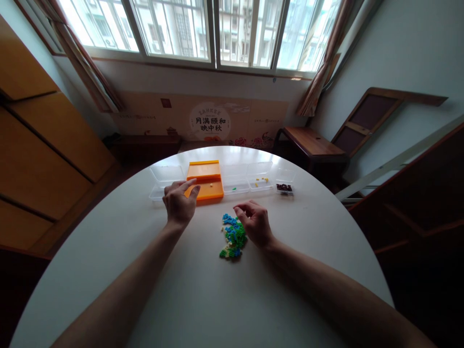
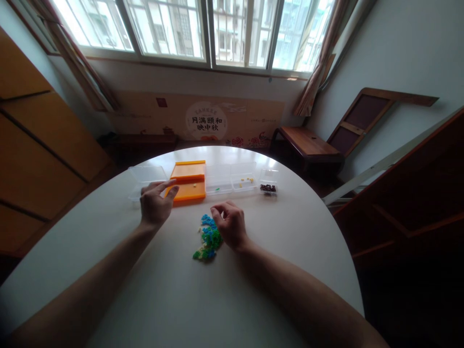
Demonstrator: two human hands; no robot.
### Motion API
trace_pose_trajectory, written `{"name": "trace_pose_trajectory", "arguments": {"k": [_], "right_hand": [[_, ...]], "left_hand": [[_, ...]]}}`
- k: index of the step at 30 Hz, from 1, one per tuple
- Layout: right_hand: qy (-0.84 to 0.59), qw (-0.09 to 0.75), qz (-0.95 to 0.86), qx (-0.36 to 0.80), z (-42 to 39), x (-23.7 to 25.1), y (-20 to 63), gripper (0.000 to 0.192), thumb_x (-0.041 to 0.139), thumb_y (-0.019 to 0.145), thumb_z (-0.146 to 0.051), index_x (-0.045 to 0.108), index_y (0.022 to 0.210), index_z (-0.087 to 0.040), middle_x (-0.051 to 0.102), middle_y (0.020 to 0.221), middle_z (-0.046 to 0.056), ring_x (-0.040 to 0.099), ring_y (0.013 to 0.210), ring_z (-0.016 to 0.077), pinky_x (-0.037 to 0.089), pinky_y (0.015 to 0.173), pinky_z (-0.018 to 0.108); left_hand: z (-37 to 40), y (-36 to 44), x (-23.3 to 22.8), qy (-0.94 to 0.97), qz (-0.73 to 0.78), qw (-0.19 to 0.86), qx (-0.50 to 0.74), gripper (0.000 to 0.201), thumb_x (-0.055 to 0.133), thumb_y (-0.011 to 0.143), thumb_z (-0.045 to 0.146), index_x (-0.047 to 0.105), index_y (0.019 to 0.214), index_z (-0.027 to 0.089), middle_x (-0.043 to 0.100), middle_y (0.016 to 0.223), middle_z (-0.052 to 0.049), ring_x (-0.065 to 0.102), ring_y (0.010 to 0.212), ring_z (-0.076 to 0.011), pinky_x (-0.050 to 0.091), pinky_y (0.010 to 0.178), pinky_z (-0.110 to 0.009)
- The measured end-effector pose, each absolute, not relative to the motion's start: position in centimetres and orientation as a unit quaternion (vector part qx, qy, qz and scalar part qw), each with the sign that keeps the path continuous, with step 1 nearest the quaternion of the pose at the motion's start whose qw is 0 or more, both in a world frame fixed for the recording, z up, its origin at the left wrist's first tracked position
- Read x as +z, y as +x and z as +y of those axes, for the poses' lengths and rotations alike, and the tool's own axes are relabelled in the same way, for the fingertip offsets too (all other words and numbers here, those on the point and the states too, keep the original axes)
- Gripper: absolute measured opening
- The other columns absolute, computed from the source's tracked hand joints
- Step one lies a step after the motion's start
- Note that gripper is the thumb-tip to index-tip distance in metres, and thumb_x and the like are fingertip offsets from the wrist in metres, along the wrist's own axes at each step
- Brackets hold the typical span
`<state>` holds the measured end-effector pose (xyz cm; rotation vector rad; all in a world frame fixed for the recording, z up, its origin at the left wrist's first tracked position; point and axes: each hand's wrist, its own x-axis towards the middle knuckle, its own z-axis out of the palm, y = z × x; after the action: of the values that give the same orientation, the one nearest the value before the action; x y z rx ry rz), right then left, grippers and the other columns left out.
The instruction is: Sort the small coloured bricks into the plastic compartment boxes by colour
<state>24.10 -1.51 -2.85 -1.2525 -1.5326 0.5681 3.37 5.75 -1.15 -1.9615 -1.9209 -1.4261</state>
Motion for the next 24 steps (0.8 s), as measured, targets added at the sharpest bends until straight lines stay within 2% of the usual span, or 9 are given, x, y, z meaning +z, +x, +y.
{"name": "trace_pose_trajectory", "arguments": {"k": [3,7,14,18,24], "right_hand": [[-0.505,0.446,-0.7,0.234,-1.6,-2.8,24.0,0.013,0.062,0.081,-0.022,0.074,0.085,-0.019,0.063,0.079,0.002,0.056,0.069,0.0133,0.046,0.069,0.026],[-0.476,0.37,-0.772,0.2,-1.6,-2.8,23.6,0.013,0.065,0.08,-0.023,0.074,0.09,-0.021,0.064,0.087,0.005,0.058,0.087,0.0185,0.046,0.083,0.031],[-0.466,0.317,-0.81,0.161,-1.5,-2.8,22.9,0.008,0.067,0.078,-0.02,0.074,0.08,-0.022,0.063,0.083,0.004,0.055,0.083,0.0182,0.046,0.081,0.032],[-0.469,0.343,-0.788,0.203,-1.1,-2.8,23.0,0.008,0.067,0.078,-0.017,0.075,0.078,-0.02,0.063,0.08,0.003,0.057,0.081,0.0173,0.045,0.08,0.031],[-0.477,0.454,-0.703,0.268,-0.6,-3.3,23.8,0.009,0.065,0.08,-0.022,0.074,0.081,-0.021,0.063,0.079,0.002,0.059,0.078,0.0151,0.047,0.074,0.027]], "left_hand": [[5.5,3.4,-1.1,-0.639,-0.6,0.014,-0.481,0.037,0.052,0.086,0.041,0.068,0.108,0.017,0.067,0.098,-0.009,0.057,0.092,-0.0259,0.044,0.09,-0.041],[4.2,3.7,-1.5,-0.645,-0.568,0.002,-0.511,0.033,0.049,0.088,0.039,0.068,0.102,0.016,0.067,0.097,-0.008,0.058,0.094,-0.0235,0.045,0.085,-0.037],[2.6,4.5,-1.7,-0.68,-0.52,0.009,-0.518,0.021,0.052,0.089,0.031,0.067,0.094,0.017,0.067,0.092,-0.006,0.057,0.09,-0.0214,0.046,0.083,-0.036],[2.1,5.0,-1.5,-0.721,-0.471,0.019,-0.508,0.015,0.054,0.088,0.025,0.067,0.09,0.017,0.066,0.089,-0.005,0.056,0.086,-0.02,0.046,0.083,-0.035],[1.5,5.6,-1.6,-0.786,-0.391,0.014,-0.478,0.009,0.058,0.085,0.02,0.066,0.085,0.019,0.065,0.083,-0.004,0.056,0.084,-0.0188,0.047,0.079,-0.033]]}}
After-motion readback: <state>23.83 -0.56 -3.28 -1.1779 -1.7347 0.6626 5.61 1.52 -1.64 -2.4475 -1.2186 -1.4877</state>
